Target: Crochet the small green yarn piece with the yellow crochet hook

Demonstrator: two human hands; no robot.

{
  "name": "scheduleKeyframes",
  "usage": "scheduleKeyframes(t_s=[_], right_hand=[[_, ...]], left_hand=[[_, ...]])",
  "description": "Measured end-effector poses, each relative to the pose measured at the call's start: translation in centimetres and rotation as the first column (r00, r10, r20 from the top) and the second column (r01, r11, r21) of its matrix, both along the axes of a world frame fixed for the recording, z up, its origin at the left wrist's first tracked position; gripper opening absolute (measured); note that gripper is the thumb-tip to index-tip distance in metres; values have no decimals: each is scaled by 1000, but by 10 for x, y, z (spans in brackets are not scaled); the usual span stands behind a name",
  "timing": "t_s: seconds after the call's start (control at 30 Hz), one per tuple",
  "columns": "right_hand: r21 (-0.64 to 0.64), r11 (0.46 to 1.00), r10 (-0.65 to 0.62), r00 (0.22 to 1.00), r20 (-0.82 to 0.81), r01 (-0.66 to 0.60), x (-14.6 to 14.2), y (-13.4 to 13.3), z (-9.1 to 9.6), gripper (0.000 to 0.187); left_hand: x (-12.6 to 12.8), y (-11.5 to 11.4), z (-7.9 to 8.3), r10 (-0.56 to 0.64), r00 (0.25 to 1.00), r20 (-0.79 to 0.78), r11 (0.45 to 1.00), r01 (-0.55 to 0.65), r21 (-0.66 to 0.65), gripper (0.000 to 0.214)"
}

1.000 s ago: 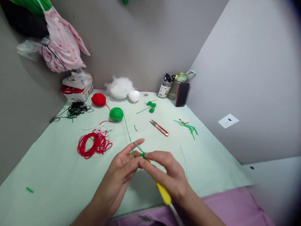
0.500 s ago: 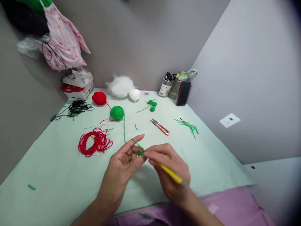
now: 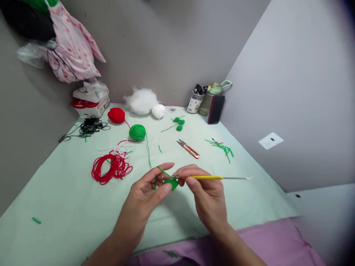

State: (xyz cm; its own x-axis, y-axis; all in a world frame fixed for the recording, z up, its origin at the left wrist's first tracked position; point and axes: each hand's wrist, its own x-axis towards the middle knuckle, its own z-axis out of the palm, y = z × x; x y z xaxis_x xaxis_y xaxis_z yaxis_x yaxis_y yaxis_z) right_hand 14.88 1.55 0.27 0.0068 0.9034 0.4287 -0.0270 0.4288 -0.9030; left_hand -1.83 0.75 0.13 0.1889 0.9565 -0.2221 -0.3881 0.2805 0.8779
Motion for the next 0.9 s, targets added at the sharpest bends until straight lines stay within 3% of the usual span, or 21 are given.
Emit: scheduleKeyframes(t_s=[0.17, 0.33, 0.47, 0.6, 0.67, 0.73, 0.8, 0.9], right_hand=[[-123, 991, 40, 987, -158, -60, 5, 3, -4, 23], [-77, 996, 43, 996, -80, -49, 6, -1, 2, 24], [126, 992, -31, 980, 194, 7, 7, -9, 4, 22], [430, 902, -192, 845, 499, -49, 7, -10, -2, 24], [527, 846, -290, 758, 585, -82, 6, -10, -9, 28], [566, 820, -333, 729, 598, -90, 6, -9, -13, 35], [535, 844, -302, 799, 520, -30, 6, -10, -14, 38], [305, 948, -170, 953, 249, 90, 6, -9, -8, 25]], left_hand=[[-4, 0, 0, 25, 999, -27, 1000, -25, 9, 33], [-6, 3, -1, 27, 997, -79, 999, -23, 47, 33], [-5, 0, -2, 102, 980, -169, 990, -84, 113, 30], [2, -4, 2, 174, 963, -205, 980, -148, 136, 31], [5, -4, 5, 168, 979, -113, 984, -159, 83, 40], [5, -2, 6, 102, 994, 42, 994, -101, -35, 50], [3, 1, 7, 24, 982, 185, 989, 4, -149, 52], [-2, 7, 8, 24, 966, 256, 978, 31, -206, 46]])
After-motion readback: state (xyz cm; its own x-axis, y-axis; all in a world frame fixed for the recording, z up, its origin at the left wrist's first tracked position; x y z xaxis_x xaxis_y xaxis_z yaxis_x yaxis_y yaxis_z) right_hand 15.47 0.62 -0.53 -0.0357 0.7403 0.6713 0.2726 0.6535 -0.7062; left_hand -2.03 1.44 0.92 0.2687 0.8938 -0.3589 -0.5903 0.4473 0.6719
